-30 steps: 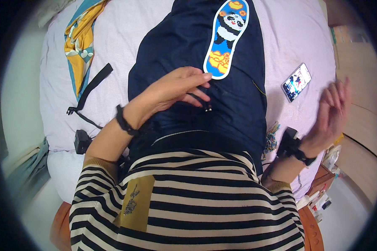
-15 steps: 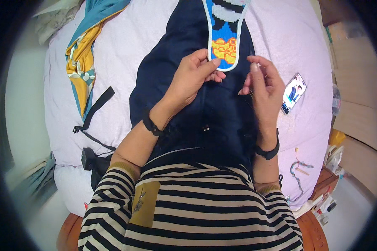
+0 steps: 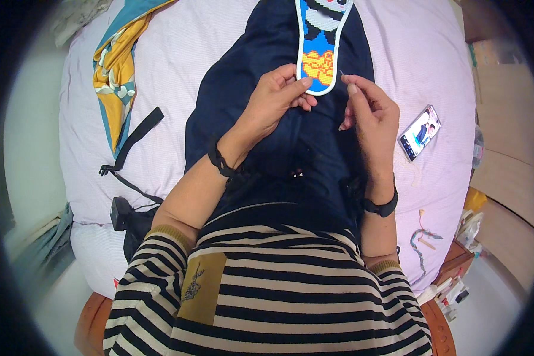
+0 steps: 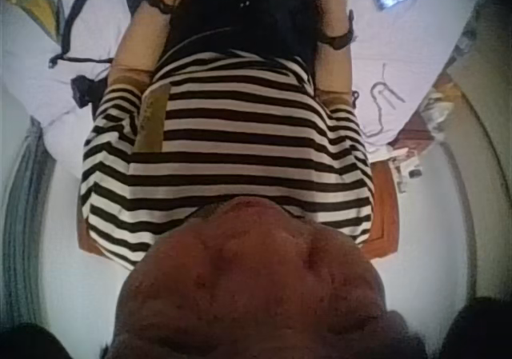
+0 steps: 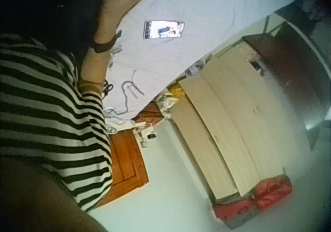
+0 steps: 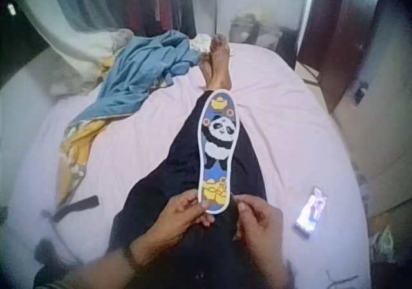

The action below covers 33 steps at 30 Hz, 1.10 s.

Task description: The person lies on a bed and sews a panda-themed insole using a needle and thread. They handle the insole, thread, and needle, occasionally adjusting the thread and flipping the insole to work on different sections.

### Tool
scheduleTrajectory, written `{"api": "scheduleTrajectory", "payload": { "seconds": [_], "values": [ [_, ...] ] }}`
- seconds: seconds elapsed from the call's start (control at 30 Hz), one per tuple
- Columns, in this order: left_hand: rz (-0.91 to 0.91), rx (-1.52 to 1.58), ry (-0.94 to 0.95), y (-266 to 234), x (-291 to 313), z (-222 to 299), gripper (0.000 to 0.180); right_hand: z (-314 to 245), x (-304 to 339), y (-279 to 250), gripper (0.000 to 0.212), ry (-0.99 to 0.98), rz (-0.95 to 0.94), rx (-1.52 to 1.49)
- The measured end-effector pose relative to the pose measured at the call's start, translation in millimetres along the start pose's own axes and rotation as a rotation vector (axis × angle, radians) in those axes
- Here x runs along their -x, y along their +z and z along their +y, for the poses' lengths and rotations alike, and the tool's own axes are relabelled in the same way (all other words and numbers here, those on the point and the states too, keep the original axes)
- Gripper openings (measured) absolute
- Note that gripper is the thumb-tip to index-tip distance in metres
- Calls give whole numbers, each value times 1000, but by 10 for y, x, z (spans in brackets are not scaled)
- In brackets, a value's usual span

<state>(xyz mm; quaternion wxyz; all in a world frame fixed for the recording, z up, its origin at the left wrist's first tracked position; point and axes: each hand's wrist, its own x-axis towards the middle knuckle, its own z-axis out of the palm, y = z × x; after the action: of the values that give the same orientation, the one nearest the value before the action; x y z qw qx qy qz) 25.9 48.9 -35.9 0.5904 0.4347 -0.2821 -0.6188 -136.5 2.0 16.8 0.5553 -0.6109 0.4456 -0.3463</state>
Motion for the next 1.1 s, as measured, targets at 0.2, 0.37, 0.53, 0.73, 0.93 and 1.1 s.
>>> {"api": "scheduleTrajectory", "payload": {
  "seconds": [0.2, 0.37, 0.53, 0.73, 0.93, 1.1],
  "values": [
    [-5, 20, 39, -18, -9, -18, 22, -383, -203, 69, 28, -29, -85, -351],
    [-2, 38, 40, -46, -23, -51, 21, -353, -266, 195, 28, -63, -7, -271],
    [-16, -4, 38, -45, -8, -44, 23, -18, -146, 203, 20, -12, 59, -71],
    [-8, 14, 47, -36, -5, -41, 23, 9, -127, 166, 18, -85, 98, 217],
    [-38, -1, 68, -44, -5, -43, 24, 8, -106, 170, 17, -164, 86, 310],
    [-31, -32, 75, -35, 6, -40, 25, 31, -109, 185, 15, -238, 125, 423]
  ]
}}
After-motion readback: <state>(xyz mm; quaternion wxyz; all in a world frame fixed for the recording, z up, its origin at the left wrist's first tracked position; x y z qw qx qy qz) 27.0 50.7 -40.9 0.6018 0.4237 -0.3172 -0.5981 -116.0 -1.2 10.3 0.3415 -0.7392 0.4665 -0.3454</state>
